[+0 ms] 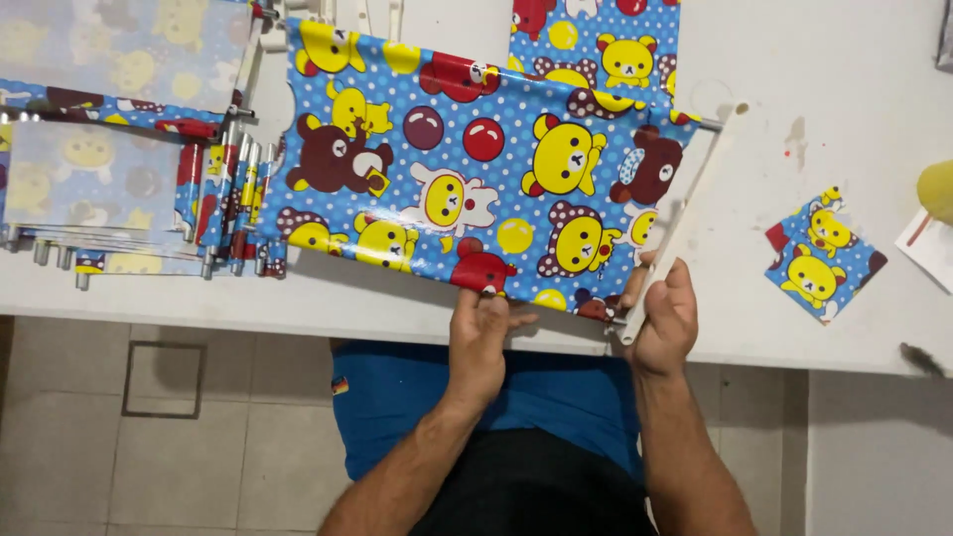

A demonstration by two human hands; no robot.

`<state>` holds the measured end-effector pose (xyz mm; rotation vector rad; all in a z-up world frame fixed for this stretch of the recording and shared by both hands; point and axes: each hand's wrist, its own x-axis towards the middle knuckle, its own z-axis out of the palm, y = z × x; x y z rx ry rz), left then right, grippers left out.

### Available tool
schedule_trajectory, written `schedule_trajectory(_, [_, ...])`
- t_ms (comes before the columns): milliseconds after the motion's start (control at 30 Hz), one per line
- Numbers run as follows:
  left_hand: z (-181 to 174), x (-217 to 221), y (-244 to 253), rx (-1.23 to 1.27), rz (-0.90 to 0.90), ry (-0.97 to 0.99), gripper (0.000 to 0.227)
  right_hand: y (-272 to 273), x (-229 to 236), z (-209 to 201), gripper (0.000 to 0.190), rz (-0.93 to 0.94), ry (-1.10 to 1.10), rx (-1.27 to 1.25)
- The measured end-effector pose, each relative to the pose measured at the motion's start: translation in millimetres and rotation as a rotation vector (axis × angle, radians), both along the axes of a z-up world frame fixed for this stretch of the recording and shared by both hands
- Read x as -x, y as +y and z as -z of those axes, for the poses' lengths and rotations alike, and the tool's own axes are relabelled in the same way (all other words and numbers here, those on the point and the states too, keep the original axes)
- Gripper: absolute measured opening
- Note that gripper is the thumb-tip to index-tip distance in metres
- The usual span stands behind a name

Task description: Assembling components of a display rack by sliding metal rods into fabric sleeves and attaching plastic connectors.

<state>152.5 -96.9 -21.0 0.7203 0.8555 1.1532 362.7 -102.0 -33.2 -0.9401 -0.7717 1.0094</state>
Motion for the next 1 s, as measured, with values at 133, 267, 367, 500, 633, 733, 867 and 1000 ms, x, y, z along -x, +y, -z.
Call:
schedule_trajectory(133, [-17.3,19.0,33.9,-0.242,-0.16,0.061,0.052,6.7,12.2,-14.8,0.04,-0.064,-0.046,-0.02])
schedule_trajectory(267, [-59.0,59.6,81.2,-0.549,-0.131,0.301,0.038,18.9,-4.1,-24.6,0.07,0.015,-0.182,0.061])
schedule_trajectory(367, [-81.6,77.4,102.4,-0.73,-0.128,0.596,0.042,31.7,-31.5,-32.2,0.062,0.174,-0.531,0.0])
schedule_trajectory(500, [-90.4,74.0,118.1,-0.782,-0.097,0.703,0.021,46.6,-39.7,-47.5,0.056,0.155,-0.74,-0.06])
schedule_trajectory(633, [-65.6,72.7,130.5,-0.827,-0.101,0.625,0.018,64.5,-11.1,-82.2,0.037,0.074,-0.833,-0.189])
schedule_trajectory(733, [-58.0,73.3,127.2,-0.775,-0.102,0.627,0.014,72.7,-3.2,-85.4,0.025,0.048,-0.965,-0.222])
schedule_trajectory(867, [-37.1,70.2,133.4,-0.72,-0.162,0.651,0.018,67.8,-9.3,-71.2,0.018,0.028,-0.937,-0.078])
schedule_trajectory(1000, [-46.2,67.7,153.0,-0.666,-0.268,0.8,0.031,26.9,23.6,-85.0,0.025,-0.153,-0.89,0.052])
